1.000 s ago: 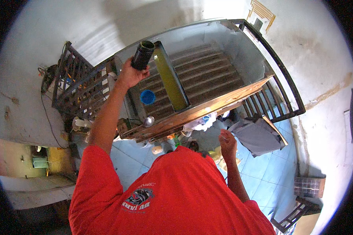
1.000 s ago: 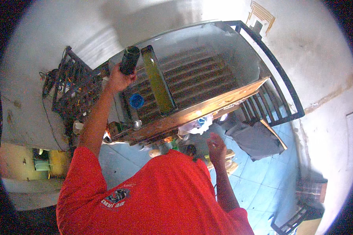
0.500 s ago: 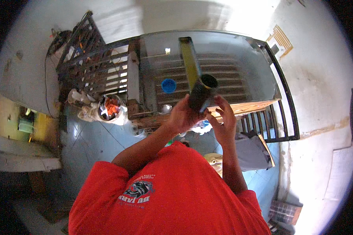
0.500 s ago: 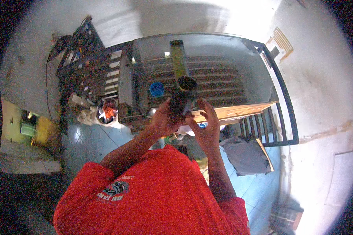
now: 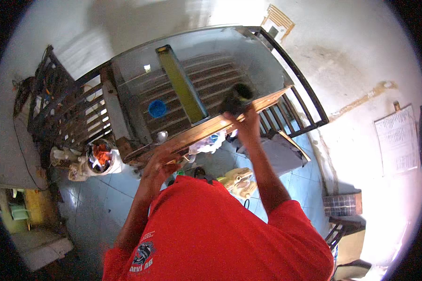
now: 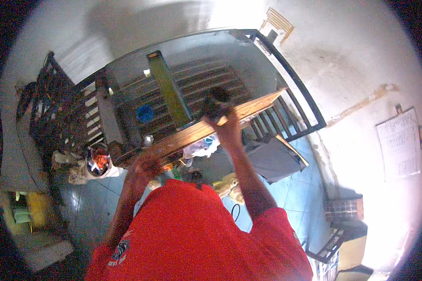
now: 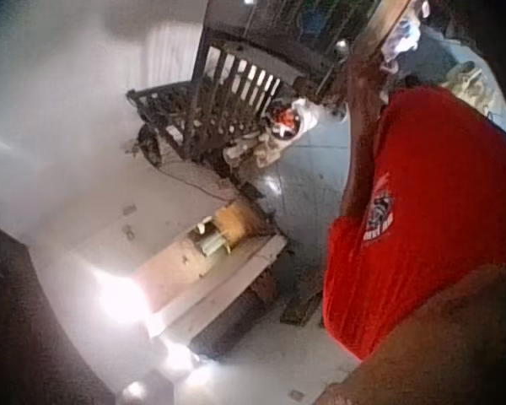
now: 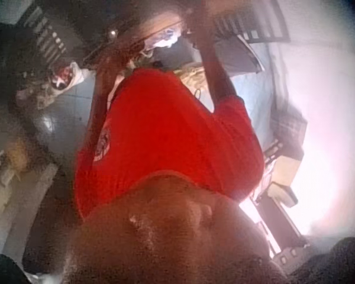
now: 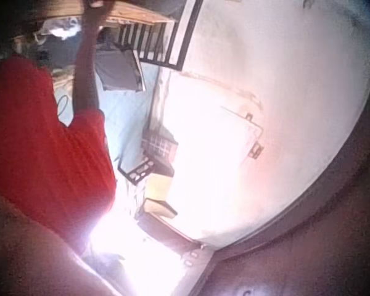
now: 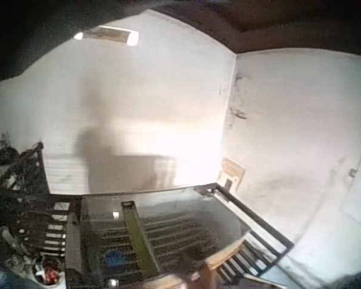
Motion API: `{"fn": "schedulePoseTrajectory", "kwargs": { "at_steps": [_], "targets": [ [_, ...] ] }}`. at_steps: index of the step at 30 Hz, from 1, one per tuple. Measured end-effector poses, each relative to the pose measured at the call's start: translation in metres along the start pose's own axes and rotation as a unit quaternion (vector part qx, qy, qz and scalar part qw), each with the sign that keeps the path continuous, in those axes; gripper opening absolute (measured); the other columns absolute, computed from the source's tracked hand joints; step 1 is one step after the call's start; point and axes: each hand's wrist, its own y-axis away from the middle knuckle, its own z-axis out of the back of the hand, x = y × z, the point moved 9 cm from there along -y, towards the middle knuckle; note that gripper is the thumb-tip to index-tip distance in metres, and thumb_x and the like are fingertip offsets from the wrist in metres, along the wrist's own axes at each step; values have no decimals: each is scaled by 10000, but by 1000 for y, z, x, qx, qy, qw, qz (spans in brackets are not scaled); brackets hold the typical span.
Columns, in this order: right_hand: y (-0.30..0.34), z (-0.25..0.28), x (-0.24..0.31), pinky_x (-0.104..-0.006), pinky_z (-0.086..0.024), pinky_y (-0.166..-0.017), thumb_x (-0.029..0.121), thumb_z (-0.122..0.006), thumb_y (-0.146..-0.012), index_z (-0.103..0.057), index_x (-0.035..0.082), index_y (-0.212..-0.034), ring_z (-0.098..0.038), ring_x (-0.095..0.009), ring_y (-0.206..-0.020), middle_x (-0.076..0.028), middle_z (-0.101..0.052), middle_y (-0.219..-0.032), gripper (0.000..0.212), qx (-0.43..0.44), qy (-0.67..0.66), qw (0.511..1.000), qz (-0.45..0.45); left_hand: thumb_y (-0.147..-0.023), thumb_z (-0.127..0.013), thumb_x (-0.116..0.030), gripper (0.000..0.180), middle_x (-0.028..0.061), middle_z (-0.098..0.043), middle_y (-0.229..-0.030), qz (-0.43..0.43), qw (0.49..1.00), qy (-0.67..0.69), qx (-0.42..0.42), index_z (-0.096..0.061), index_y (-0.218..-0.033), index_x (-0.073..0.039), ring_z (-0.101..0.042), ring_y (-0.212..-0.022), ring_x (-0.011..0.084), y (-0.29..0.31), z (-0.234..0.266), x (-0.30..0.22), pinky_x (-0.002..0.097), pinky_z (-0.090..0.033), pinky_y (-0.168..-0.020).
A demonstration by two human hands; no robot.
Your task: The person carries two yellow screen-printing frames into a room and applies a liquid from a container into a trough, then wipes the surface of a screen with their hand.
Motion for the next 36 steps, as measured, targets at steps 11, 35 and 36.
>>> {"fn": "schedulePoseTrajectory", "kwargs": {
  "at_steps": [11,35,36],
  "targets": [
    [-137,231,-152,-360,-460,-789,276,-812,-571,-543,58,-1051,-607,-269,-900,-114,-636,-976,592,-276,170,944,-64,-877,-538,-353,437,125,-563,-995,124,956,-72,-257,-460,-1114,6,-572,-903,234,113,105,90,350,-462,-812],
    [-75,237,-259,-345,-449,-732,182,-615,-809,-571,-38,-936,-566,-216,-837,-128,-603,-922,258,-341,161,925,-54,-852,-591,-270,294,111,-618,-843,347,819,-202,-409,-554,-949,6,-590,-687,170,253,165,283,310,-503,-675],
    [-49,232,-285,-353,-428,-640,181,-554,-832,-555,-25,-784,-556,-220,-708,-111,-591,-773,211,-344,163,921,-77,-853,-588,-275,299,111,-619,-848,333,833,-200,-395,-556,-953,5,-593,-697,174,245,167,284,313,-500,-683]
  ]
}}
